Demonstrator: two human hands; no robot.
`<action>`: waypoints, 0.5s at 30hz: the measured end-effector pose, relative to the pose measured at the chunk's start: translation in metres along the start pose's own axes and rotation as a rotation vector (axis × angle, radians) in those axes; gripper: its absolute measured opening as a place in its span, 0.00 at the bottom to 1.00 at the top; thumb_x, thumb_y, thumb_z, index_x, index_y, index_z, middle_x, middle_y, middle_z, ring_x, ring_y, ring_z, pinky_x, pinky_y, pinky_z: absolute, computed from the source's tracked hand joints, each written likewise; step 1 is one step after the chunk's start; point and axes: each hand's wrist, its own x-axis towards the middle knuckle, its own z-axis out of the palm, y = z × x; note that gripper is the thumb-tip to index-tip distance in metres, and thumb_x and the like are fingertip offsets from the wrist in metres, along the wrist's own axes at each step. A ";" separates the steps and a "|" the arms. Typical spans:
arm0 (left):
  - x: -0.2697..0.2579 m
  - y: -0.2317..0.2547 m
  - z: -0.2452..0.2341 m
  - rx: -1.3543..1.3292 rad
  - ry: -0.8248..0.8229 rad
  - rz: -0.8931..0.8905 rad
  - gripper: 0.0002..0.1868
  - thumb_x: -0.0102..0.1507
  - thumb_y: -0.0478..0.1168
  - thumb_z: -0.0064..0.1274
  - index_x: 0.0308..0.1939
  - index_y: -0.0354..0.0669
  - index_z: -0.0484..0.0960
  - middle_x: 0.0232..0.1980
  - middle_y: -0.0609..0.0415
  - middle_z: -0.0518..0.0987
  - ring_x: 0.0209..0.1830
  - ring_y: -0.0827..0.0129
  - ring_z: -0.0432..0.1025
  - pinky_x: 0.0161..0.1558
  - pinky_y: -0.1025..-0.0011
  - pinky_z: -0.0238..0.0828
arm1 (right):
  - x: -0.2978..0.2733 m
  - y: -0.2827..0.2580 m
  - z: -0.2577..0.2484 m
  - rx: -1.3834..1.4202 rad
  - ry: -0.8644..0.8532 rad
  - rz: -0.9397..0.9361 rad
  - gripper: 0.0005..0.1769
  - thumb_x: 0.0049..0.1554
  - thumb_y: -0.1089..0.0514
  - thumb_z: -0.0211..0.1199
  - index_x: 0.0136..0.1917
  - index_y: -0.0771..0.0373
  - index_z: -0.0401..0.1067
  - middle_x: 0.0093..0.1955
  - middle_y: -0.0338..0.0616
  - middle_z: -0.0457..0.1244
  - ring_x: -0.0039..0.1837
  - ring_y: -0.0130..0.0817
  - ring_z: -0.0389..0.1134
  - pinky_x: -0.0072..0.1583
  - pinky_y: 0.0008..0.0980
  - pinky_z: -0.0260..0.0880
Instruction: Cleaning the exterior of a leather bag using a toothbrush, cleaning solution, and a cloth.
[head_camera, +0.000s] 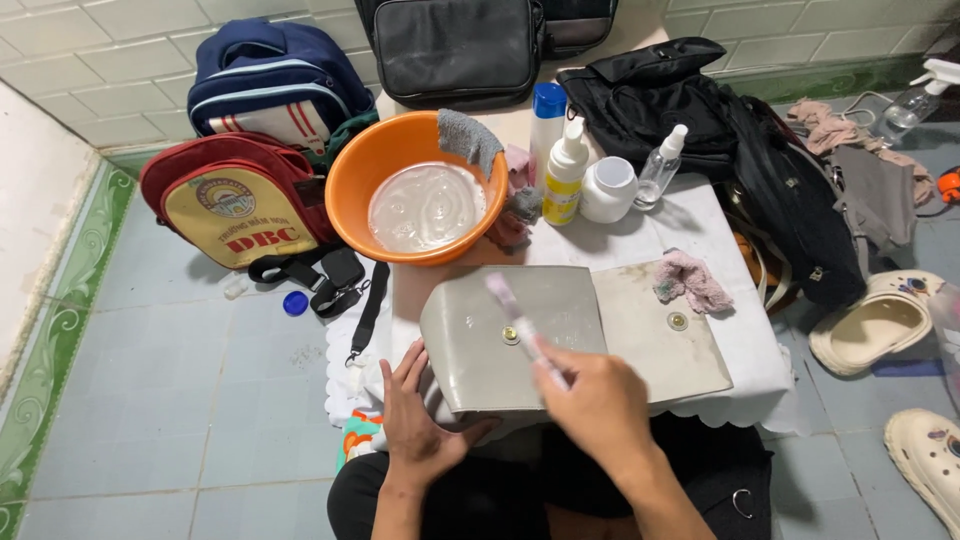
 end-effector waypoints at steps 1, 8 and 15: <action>0.000 0.001 0.000 0.004 0.002 -0.003 0.68 0.32 0.56 0.82 0.69 0.37 0.61 0.71 0.45 0.70 0.75 0.54 0.63 0.80 0.38 0.36 | -0.004 -0.002 -0.001 0.001 -0.003 -0.004 0.17 0.53 0.52 0.64 0.56 0.45 0.81 0.20 0.30 0.66 0.19 0.22 0.50 0.24 0.26 0.45; 0.001 0.001 0.002 -0.013 0.001 -0.012 0.68 0.31 0.54 0.82 0.69 0.39 0.61 0.72 0.44 0.70 0.75 0.53 0.64 0.80 0.38 0.36 | -0.016 -0.008 -0.007 -0.015 0.077 -0.035 0.17 0.49 0.49 0.66 0.52 0.42 0.84 0.22 0.39 0.68 0.24 0.36 0.62 0.32 0.34 0.63; 0.001 0.003 0.001 -0.005 0.005 -0.001 0.66 0.33 0.57 0.81 0.68 0.38 0.62 0.70 0.46 0.71 0.75 0.53 0.64 0.79 0.36 0.37 | -0.021 -0.002 -0.009 0.018 0.072 0.049 0.18 0.49 0.48 0.67 0.53 0.37 0.83 0.22 0.39 0.68 0.23 0.33 0.59 0.31 0.34 0.63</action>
